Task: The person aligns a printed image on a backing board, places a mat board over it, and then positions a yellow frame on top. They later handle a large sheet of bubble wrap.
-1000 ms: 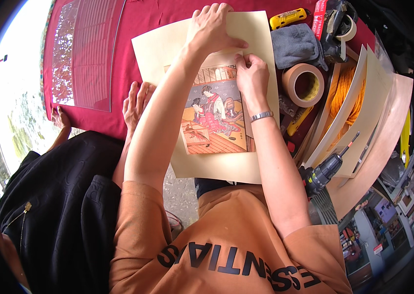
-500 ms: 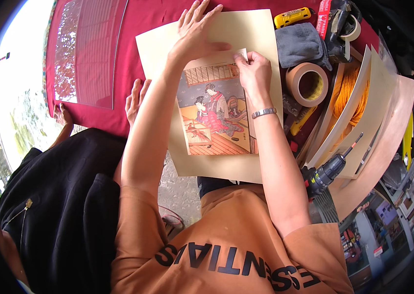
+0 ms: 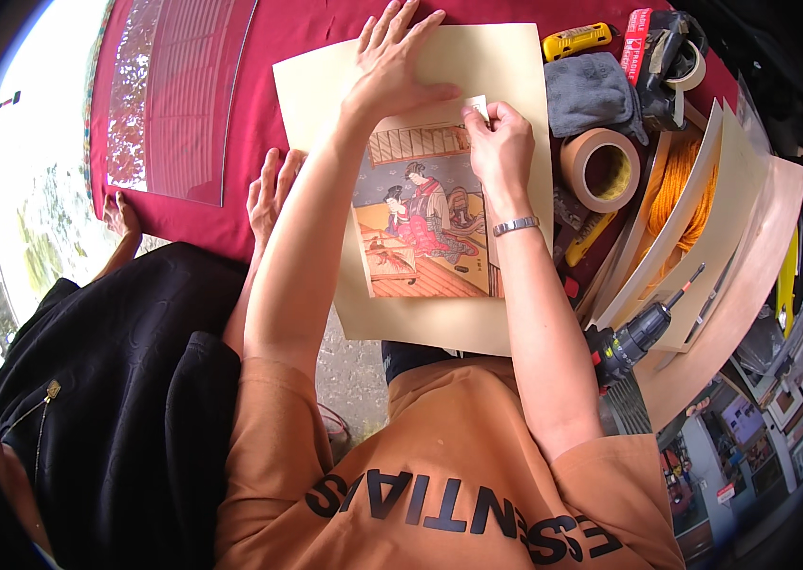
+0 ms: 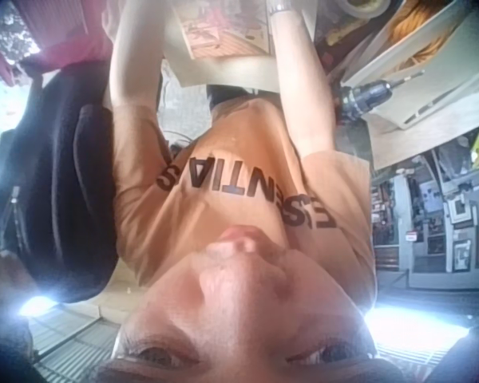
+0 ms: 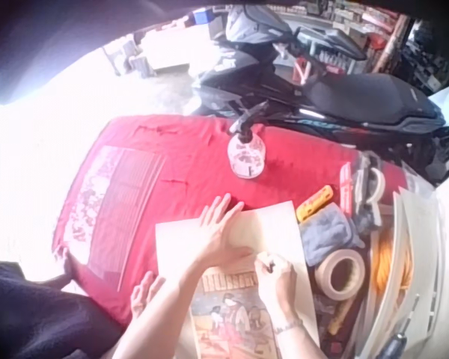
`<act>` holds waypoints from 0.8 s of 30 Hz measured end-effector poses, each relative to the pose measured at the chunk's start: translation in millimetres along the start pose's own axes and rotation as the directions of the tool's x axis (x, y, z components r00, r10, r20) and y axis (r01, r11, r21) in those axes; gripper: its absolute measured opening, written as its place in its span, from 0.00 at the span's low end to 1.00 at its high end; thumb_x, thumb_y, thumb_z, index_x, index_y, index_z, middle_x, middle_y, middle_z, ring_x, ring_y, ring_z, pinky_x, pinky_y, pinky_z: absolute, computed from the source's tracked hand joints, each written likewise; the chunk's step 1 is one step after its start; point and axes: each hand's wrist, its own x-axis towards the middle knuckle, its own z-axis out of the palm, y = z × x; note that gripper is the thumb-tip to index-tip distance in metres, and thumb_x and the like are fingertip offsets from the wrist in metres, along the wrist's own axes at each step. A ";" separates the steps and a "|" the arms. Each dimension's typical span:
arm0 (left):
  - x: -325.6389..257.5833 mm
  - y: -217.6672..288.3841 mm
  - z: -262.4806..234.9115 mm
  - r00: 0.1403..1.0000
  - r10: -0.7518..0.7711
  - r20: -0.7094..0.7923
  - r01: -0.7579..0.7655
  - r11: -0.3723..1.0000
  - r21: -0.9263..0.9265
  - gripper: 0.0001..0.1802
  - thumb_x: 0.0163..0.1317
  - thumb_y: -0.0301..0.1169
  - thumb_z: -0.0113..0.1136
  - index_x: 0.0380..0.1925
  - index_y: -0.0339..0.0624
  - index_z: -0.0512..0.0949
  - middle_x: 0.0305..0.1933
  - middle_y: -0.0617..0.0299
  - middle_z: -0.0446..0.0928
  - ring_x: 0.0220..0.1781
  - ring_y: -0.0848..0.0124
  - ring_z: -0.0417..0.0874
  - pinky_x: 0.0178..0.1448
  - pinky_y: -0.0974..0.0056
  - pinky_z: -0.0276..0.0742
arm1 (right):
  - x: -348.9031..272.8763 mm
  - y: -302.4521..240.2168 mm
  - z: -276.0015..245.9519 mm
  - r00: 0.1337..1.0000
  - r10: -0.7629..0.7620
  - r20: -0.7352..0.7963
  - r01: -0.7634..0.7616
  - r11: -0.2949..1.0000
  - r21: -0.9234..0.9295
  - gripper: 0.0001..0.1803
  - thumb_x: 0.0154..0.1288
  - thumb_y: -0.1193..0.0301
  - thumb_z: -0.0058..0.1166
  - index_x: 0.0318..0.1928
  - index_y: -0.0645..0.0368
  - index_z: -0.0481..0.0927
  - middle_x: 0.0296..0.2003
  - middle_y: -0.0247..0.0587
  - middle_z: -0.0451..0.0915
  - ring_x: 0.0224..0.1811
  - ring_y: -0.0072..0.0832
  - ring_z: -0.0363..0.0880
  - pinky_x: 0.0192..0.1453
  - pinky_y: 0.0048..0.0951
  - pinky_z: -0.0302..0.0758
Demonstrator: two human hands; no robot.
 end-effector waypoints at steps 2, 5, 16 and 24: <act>-0.7 -0.9 0.1 1.000 0.005 -0.003 -0.005 1.000 -0.009 0.55 0.42 0.63 0.72 0.72 0.60 0.63 0.79 0.54 0.52 0.81 0.53 0.48 0.80 0.47 0.43 | -1.7 -1.8 -0.3 1.000 -0.001 0.001 0.001 1.000 0.004 0.15 0.62 0.63 0.63 0.29 0.64 0.81 0.20 0.48 0.81 0.22 0.38 0.81 0.31 0.38 0.75; 0.7 -1.6 -2.7 0.999 0.017 0.034 -0.017 1.000 0.005 0.55 0.42 0.62 0.73 0.72 0.60 0.62 0.79 0.53 0.52 0.81 0.53 0.48 0.81 0.47 0.43 | 5.1 16.5 5.8 0.999 -0.012 0.032 0.009 0.995 0.096 0.15 0.61 0.64 0.64 0.28 0.65 0.80 0.21 0.48 0.82 0.22 0.35 0.81 0.32 0.37 0.75; -0.6 -7.9 -11.0 0.997 0.047 0.067 -0.040 0.994 -0.099 0.56 0.41 0.53 0.77 0.73 0.63 0.61 0.79 0.52 0.51 0.81 0.53 0.46 0.81 0.46 0.42 | 4.5 2.6 -2.8 0.991 -0.042 0.127 0.033 0.997 0.075 0.12 0.60 0.67 0.64 0.35 0.65 0.83 0.25 0.47 0.84 0.25 0.35 0.83 0.34 0.36 0.77; 1.5 -8.1 -12.2 0.996 0.043 0.082 -0.034 0.993 -0.115 0.56 0.40 0.52 0.77 0.73 0.63 0.61 0.80 0.53 0.49 0.82 0.54 0.44 0.81 0.46 0.40 | 5.3 8.5 0.6 0.987 -0.046 0.151 0.020 0.985 0.169 0.11 0.62 0.71 0.65 0.39 0.69 0.84 0.30 0.35 0.85 0.30 0.17 0.77 0.38 0.24 0.74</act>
